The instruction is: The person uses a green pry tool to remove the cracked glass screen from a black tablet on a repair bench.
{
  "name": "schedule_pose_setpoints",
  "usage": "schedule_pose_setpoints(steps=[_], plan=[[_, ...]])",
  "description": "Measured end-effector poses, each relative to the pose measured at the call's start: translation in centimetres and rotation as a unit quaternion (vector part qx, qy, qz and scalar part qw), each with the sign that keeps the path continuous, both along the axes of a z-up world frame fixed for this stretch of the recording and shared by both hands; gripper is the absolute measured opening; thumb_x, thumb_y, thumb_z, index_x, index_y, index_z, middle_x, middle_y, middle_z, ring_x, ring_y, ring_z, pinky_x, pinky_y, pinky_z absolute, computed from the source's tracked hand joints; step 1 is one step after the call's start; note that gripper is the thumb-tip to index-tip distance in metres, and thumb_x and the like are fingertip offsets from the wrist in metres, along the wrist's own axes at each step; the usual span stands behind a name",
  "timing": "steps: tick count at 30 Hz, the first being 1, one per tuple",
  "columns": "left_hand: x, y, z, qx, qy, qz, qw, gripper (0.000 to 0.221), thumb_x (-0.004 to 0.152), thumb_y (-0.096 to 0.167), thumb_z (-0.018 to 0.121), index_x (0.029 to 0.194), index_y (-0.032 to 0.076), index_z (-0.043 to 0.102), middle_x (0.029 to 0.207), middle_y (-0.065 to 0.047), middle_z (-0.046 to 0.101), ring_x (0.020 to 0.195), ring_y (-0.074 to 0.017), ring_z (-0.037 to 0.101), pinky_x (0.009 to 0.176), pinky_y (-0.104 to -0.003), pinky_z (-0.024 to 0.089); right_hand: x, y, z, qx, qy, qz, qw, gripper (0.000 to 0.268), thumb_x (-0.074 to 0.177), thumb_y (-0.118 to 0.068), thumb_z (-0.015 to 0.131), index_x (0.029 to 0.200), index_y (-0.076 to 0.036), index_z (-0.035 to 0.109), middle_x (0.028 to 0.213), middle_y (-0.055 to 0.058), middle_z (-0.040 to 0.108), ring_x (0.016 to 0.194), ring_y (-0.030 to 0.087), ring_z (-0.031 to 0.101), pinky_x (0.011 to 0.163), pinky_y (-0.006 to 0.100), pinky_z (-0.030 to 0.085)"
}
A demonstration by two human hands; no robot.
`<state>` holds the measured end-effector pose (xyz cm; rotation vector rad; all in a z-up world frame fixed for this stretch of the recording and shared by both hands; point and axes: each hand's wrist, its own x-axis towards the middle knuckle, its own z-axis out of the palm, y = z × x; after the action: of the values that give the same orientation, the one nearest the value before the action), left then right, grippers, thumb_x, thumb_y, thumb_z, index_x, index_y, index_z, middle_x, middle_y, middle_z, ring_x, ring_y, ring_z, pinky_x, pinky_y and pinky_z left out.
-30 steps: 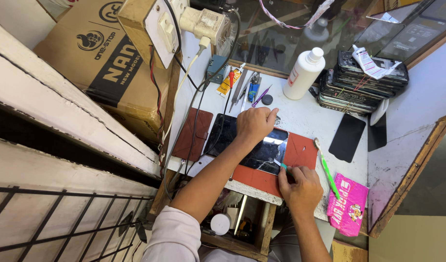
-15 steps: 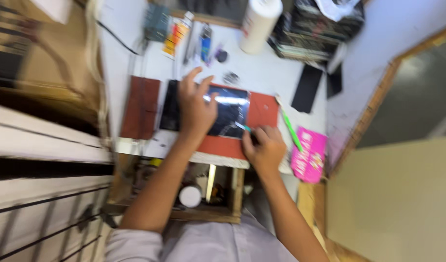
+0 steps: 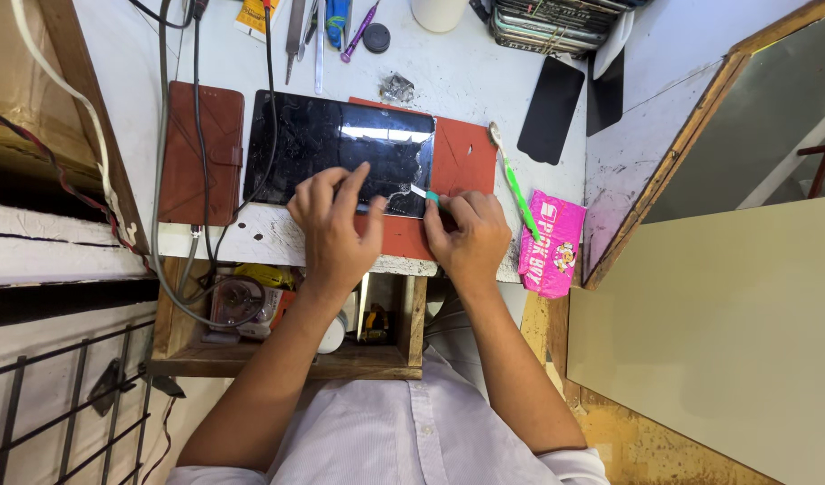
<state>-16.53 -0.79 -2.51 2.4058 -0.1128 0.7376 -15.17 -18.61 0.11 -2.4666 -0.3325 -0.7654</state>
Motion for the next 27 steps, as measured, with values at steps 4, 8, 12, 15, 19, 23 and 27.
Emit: schedule_pose_setpoints(steps=[4,8,12,15,19,23,27], plan=[[-0.6,-0.3,1.4,0.036,0.031,-0.041,0.998,0.067,0.084,0.042,0.083,0.135,0.003,0.065,0.131,-0.015,0.057,0.128,-0.0318,0.041,0.108,-0.052,0.026,0.0,-0.1,0.2,0.004,0.001,0.010,1.000,0.014,0.081,-0.015,0.083,0.081,-0.006,0.072,0.081,0.005,0.065,0.076,0.025,0.060,0.065,0.038,0.048],[-0.3,-0.5,1.9,0.064,0.065,-0.058,0.994,0.077,0.082,0.049,0.084,0.139,0.002,0.062,0.141,-0.011,0.056,0.135,-0.0301,0.042,0.115,-0.054,0.022,0.0,-0.2,0.2,0.009,0.006,0.015,1.000,0.012,0.080,-0.013,0.082,0.083,-0.005,0.073,0.083,0.005,0.067,0.077,0.025,0.061,0.066,0.038,0.048],[-0.3,-0.5,1.8,0.074,0.076,-0.069,0.992,0.071,0.085,0.049,0.082,0.135,0.002,0.065,0.139,-0.008,0.060,0.133,-0.0296,0.045,0.117,-0.055,0.021,0.0,-0.3,0.1,0.008,0.000,0.016,1.000,0.012,0.080,-0.013,0.082,0.085,-0.005,0.074,0.083,0.005,0.067,0.078,0.024,0.062,0.066,0.038,0.049],[-0.2,-0.5,1.8,0.086,0.077,-0.074,0.990,0.065,0.086,0.049,0.080,0.129,0.003,0.068,0.134,-0.008,0.063,0.131,-0.0293,0.047,0.116,-0.057,0.020,0.1,-0.3,0.0,0.010,0.005,0.013,1.000,0.012,0.080,-0.013,0.082,0.083,-0.005,0.074,0.084,0.004,0.068,0.077,0.024,0.062,0.065,0.037,0.049],[-0.1,-0.6,1.7,0.082,0.078,-0.071,0.991,0.064,0.086,0.050,0.080,0.128,0.003,0.070,0.132,-0.007,0.065,0.130,-0.0291,0.048,0.116,-0.058,0.020,0.1,-0.2,0.0,0.002,0.001,0.011,1.000,0.012,0.080,-0.013,0.083,0.083,-0.006,0.074,0.083,0.004,0.067,0.076,0.024,0.062,0.064,0.038,0.049],[-0.1,-0.6,1.4,0.088,0.076,-0.072,0.991,0.063,0.087,0.050,0.080,0.128,0.004,0.070,0.131,-0.007,0.066,0.128,-0.0284,0.049,0.115,-0.058,0.021,0.0,-0.1,0.0,0.001,-0.005,0.012,1.000,0.011,0.081,-0.012,0.083,0.084,-0.005,0.074,0.084,0.004,0.067,0.076,0.023,0.061,0.065,0.037,0.049],[0.0,-0.7,1.3,0.087,0.072,-0.070,0.991,0.062,0.087,0.051,0.081,0.127,0.004,0.071,0.130,-0.008,0.067,0.126,-0.0279,0.051,0.115,-0.058,0.021,0.0,-0.1,0.1,0.001,0.008,0.005,1.000,0.010,0.082,-0.011,0.084,0.084,-0.006,0.075,0.083,0.003,0.067,0.074,0.022,0.060,0.062,0.036,0.048]])
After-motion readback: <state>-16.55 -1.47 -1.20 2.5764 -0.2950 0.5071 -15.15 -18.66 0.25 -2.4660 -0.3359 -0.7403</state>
